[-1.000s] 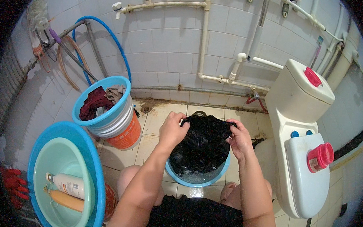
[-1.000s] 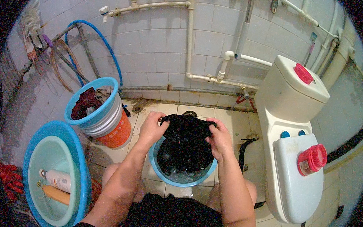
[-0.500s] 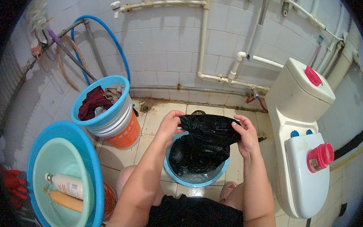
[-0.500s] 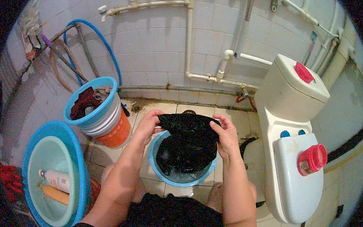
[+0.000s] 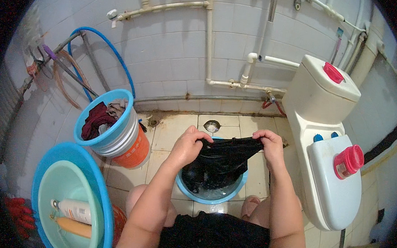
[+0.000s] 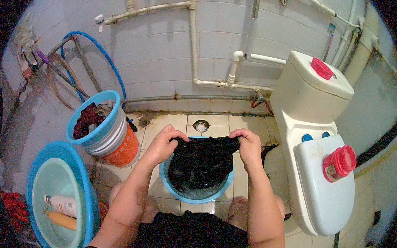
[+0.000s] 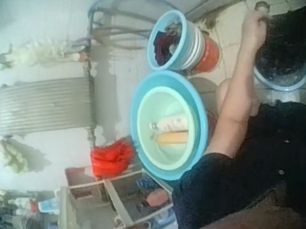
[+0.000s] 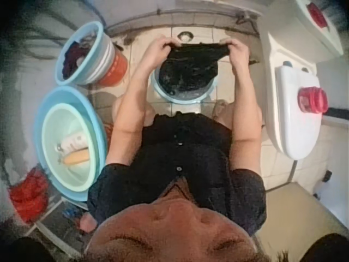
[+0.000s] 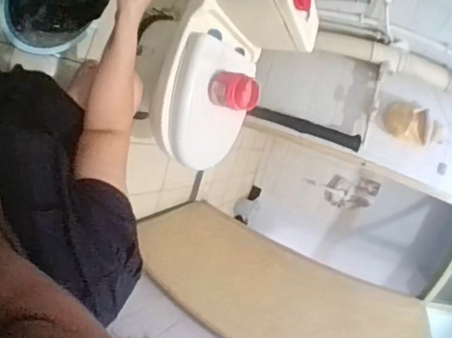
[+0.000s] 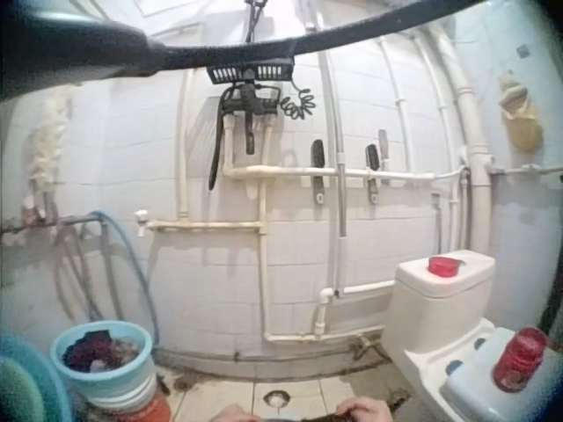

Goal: The person is hand-washing clothes in a bathroom. They first wash a small light-colored cloth in a blue basin, then pick up a black garment, submerge it in the water, and scrub it by hand.

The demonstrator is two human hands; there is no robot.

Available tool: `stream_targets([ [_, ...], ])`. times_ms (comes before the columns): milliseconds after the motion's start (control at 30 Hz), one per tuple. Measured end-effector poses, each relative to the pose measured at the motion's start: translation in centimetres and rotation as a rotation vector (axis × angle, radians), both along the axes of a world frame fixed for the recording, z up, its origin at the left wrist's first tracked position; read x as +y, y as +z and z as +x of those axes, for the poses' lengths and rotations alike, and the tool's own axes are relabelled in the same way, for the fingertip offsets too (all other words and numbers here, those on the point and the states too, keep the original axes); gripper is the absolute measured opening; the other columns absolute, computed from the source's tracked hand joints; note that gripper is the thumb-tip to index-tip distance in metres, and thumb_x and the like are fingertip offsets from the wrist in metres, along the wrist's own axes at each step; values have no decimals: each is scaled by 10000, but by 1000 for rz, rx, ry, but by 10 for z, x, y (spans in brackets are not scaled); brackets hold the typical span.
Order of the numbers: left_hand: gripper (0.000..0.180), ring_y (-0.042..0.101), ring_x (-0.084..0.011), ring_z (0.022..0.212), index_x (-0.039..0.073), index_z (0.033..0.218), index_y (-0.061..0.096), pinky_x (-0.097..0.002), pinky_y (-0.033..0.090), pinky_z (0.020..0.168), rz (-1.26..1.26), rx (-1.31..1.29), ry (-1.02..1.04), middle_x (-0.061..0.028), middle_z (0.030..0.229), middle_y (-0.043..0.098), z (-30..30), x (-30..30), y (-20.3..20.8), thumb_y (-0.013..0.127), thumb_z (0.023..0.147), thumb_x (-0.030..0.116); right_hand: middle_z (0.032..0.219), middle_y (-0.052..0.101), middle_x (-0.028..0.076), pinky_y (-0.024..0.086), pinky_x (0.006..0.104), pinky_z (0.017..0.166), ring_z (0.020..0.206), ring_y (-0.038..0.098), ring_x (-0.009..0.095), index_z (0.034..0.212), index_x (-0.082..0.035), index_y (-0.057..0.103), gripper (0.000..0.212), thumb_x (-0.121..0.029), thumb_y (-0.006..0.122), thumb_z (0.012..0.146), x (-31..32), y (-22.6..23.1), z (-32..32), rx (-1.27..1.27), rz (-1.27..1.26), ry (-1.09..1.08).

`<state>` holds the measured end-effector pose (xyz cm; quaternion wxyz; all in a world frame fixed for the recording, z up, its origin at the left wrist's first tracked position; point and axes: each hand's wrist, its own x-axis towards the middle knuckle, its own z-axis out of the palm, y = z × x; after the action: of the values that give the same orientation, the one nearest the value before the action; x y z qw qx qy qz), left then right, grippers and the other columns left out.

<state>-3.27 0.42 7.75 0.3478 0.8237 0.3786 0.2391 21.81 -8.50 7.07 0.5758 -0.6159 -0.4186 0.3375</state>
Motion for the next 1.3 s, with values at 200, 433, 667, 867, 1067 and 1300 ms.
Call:
stream_targets([
  [200,289,472,-243,1026,89,1070,622,-291,373,922,-67,-21,-425,-99,1049,453,7,-10,3,586,783,83,851,587,71,436,263,705,748,536,153,855,22,614,226,40,412,756,-10,3,16,335,-17,-99],
  [433,437,489,-310,1080,33,1148,539,-338,400,917,43,135,-463,-141,1163,469,18,-25,-18,661,768,210,876,595,89,463,270,759,786,564,166,1000,55,586,273,19,427,781,-17,12,14,534,3,-69],
  [667,255,586,-201,921,27,1059,528,-317,464,803,-447,-404,-32,-97,1004,608,41,-15,-24,482,808,26,1065,504,68,443,268,805,928,520,157,1206,-32,492,531,101,526,693,-18,11,-8,280,42,150],
  [867,296,535,-166,990,26,1124,499,-307,425,883,-992,-972,-246,-74,1069,557,59,-27,-30,453,832,10,1142,413,153,416,327,915,1084,465,288,1325,-82,365,771,-84,746,654,-22,-4,-49,-517,60,176],
  [1067,434,473,-186,1109,46,1278,415,-313,350,962,-90,-601,-234,-75,1275,441,65,-18,-31,479,900,251,956,557,73,446,318,845,919,570,219,1033,-37,581,387,-2,702,667,-20,0,-43,-376,101,105],
  [1300,407,561,-147,808,69,1237,418,-260,460,629,-953,-796,-290,-62,1011,549,85,-44,-32,455,922,324,1079,554,57,437,289,872,1002,533,154,1138,-39,540,483,109,625,687,-31,25,-40,-136,28,112],
])
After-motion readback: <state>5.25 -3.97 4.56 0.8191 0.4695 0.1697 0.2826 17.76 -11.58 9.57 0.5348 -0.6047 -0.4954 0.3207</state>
